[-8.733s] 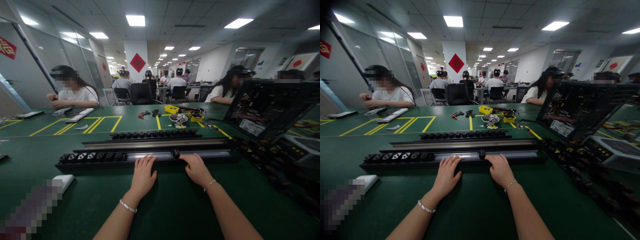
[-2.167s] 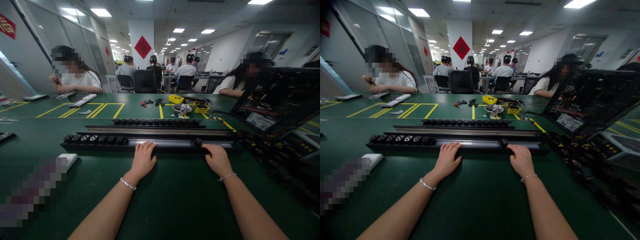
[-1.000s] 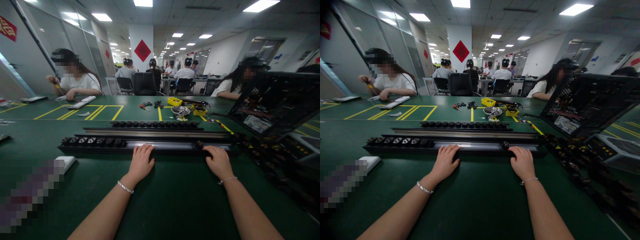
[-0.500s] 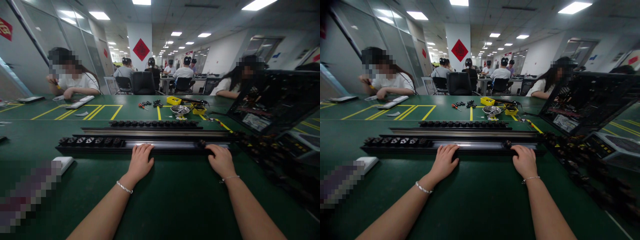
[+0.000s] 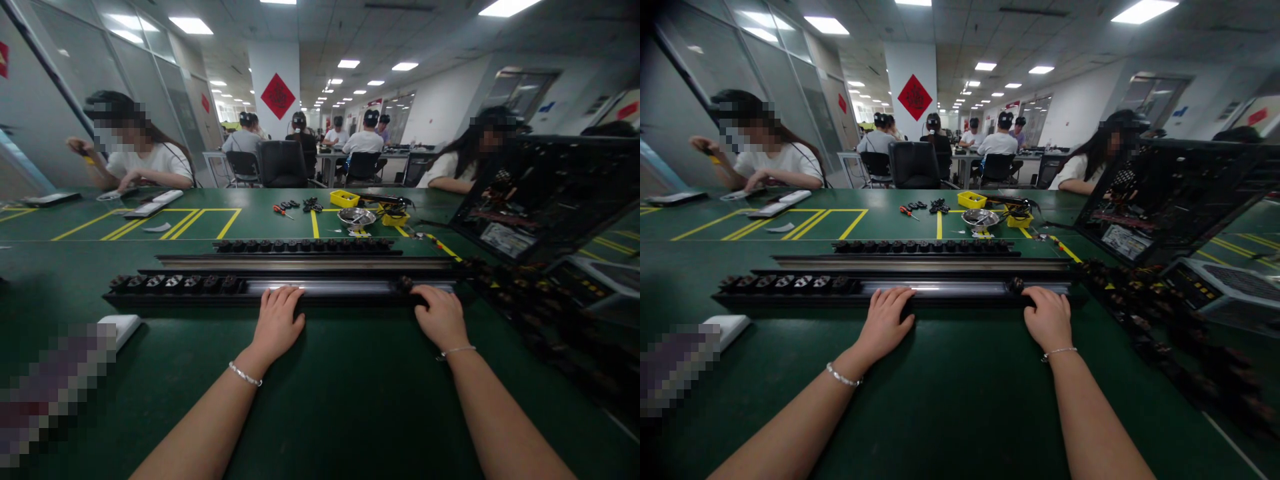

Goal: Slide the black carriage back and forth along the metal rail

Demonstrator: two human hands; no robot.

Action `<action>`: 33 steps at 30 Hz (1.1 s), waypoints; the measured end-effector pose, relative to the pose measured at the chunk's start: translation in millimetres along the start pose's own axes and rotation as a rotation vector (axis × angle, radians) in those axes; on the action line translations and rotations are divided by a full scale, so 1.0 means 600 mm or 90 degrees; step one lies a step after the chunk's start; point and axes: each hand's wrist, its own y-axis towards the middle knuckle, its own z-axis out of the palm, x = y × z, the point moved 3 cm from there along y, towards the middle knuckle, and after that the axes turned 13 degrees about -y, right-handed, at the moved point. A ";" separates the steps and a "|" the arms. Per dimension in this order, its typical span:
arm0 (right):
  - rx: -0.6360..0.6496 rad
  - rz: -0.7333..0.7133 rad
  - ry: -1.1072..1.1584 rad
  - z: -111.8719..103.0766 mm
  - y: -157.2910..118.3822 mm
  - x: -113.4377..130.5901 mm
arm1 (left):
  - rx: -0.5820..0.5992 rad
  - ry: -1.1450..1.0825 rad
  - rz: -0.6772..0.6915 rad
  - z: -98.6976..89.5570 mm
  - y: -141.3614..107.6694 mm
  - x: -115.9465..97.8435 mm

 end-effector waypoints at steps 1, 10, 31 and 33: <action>0.004 0.002 -0.002 0.000 0.000 -0.001 | 0.001 0.000 0.001 0.000 0.000 0.000; 0.020 0.031 0.001 -0.002 0.000 -0.003 | 0.003 0.003 0.000 0.000 -0.001 0.000; 0.069 0.066 0.006 0.004 0.000 -0.009 | -0.004 0.001 0.003 0.000 -0.001 0.000; 0.072 0.066 0.007 0.005 0.001 -0.010 | -0.001 0.001 0.002 0.000 -0.001 0.000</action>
